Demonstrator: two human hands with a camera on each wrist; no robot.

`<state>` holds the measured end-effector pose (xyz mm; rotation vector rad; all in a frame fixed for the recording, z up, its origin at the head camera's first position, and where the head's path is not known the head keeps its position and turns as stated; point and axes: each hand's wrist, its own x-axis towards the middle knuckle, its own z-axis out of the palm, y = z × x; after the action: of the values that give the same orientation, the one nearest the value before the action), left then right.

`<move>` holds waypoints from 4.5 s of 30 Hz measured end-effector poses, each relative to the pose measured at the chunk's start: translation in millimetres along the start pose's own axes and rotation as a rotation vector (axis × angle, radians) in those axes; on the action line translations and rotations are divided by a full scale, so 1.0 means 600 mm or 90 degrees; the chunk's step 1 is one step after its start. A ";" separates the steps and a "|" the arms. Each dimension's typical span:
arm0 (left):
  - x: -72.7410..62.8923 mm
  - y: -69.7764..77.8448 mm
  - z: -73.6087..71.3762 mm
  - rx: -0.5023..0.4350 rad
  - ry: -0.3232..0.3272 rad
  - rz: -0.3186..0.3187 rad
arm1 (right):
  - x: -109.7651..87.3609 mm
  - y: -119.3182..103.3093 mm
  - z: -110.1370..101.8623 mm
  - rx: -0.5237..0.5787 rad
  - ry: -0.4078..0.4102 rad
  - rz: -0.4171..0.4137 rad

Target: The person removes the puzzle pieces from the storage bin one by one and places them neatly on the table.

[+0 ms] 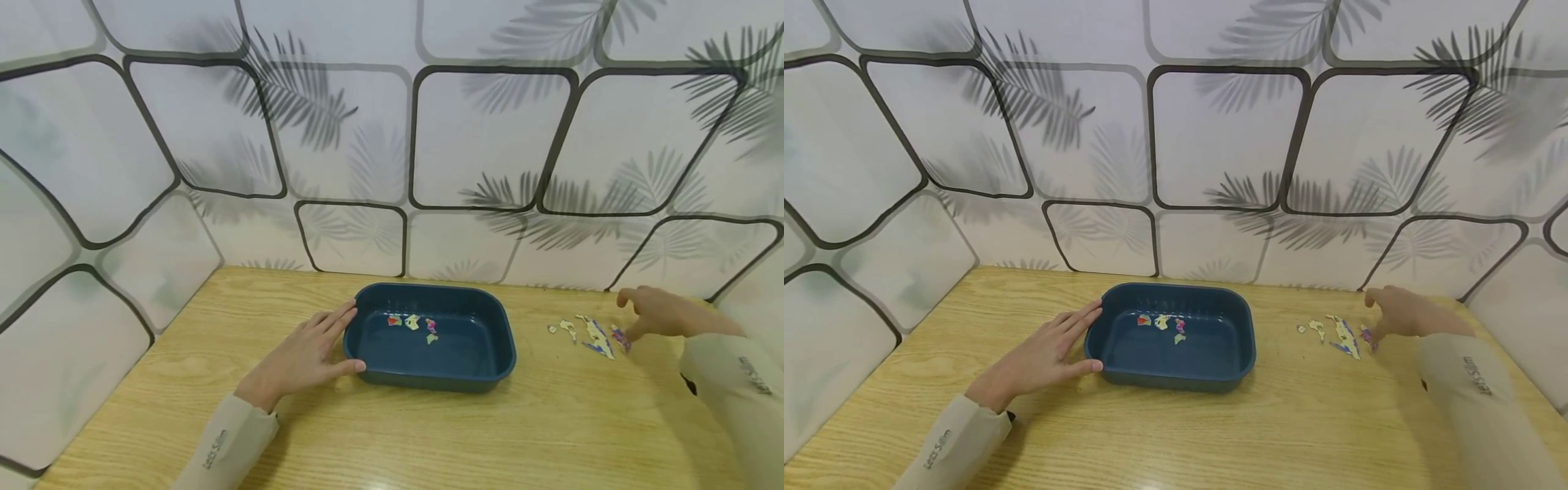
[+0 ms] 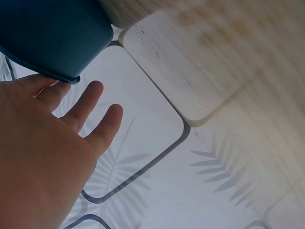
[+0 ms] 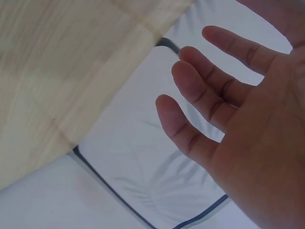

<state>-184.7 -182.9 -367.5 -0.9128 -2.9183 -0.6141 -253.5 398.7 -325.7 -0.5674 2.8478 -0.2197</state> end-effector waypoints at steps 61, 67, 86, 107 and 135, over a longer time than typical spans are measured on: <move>-0.002 -0.003 0.000 0.004 0.008 0.003 | 0.161 -0.356 -0.061 0.094 0.032 -0.197; -0.002 -0.002 0.001 -0.002 0.005 0.001 | 0.174 -0.368 -0.043 0.086 0.033 -0.242; -0.001 0.000 0.000 0.000 0.009 0.002 | 0.212 -0.406 0.008 0.080 -0.048 -0.245; -0.002 -0.001 0.004 0.002 0.016 0.009 | 0.221 -0.422 0.046 0.024 -0.109 -0.090; -0.002 -0.002 0.001 0.011 0.011 0.007 | 0.234 -0.420 0.071 -0.102 -0.036 -0.131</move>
<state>-184.4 -184.0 -368.8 -0.9153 -2.8968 -0.5932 -278.7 109.1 -345.7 -0.8857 2.7671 -0.0092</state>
